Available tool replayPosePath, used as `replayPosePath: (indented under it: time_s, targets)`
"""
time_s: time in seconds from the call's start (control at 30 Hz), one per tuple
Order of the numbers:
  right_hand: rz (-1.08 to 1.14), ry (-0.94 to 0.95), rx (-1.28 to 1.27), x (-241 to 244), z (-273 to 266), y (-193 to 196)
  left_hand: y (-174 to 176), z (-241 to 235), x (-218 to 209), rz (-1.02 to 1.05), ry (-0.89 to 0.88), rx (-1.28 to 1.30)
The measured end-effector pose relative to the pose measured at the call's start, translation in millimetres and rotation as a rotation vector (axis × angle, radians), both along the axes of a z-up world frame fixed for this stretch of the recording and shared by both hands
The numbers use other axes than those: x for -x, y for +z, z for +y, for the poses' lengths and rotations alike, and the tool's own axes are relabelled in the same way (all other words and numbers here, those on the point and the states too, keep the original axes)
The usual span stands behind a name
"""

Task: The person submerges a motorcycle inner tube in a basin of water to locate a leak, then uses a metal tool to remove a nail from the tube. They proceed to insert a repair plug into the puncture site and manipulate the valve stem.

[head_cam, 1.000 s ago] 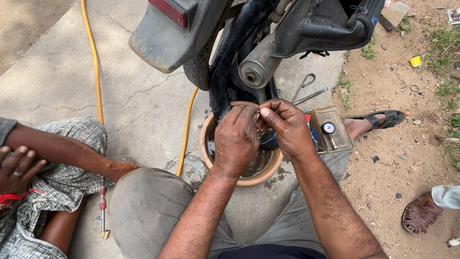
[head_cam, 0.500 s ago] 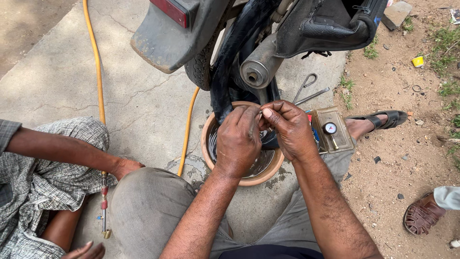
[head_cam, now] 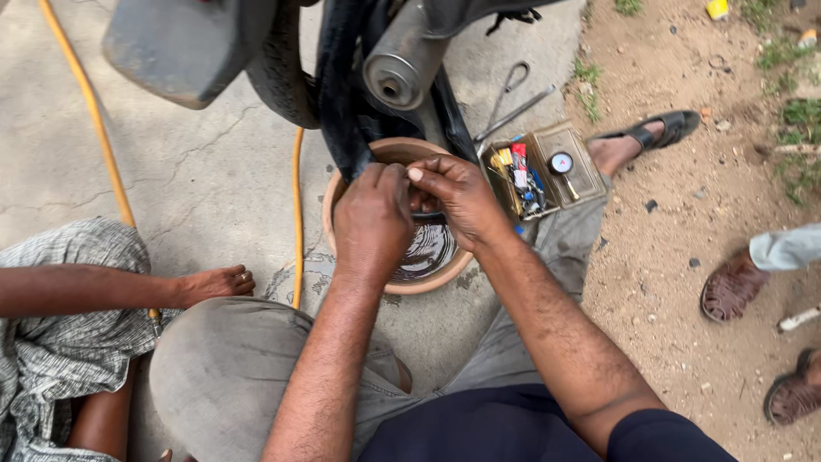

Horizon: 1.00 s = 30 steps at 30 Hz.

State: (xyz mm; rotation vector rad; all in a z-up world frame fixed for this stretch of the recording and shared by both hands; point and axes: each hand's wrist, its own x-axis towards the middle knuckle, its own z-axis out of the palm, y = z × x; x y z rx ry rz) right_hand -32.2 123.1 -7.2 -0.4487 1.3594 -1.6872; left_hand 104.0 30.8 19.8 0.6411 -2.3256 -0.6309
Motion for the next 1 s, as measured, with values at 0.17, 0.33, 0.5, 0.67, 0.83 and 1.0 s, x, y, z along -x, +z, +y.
replayPosePath:
  time_s: [0.17, 0.33, 0.5, 0.67, 0.83, 1.0]
  targets:
    - [-0.096, -0.059, -0.003, -13.2, 7.1, -43.2, -9.9, -3.4, 1.5, -0.143, -0.016, -0.077]
    - [-0.314, -0.072, -0.03, -0.6, 20.6, -88.4, -36.2, 5.7, 15.2, -0.281, -0.071, -0.261]
    - [-0.156, -0.107, -0.049, 6.7, 29.4, -124.1, -61.8, 12.5, 27.2, -0.281, -0.09, -0.336]
    - [0.076, -0.063, -0.102, -4.1, 28.8, -156.3, -89.7, 6.8, 31.6, -0.537, -0.088, -0.3]
    - [0.05, -0.114, -0.191, 2.7, 46.1, -181.3, -114.3, 10.7, 40.9, -0.808, -0.037, -0.357]
    - [0.378, -0.277, -0.462, 49.4, 116.3, -213.5, -145.1, 44.0, 63.9, -0.65, -0.076, -0.602]
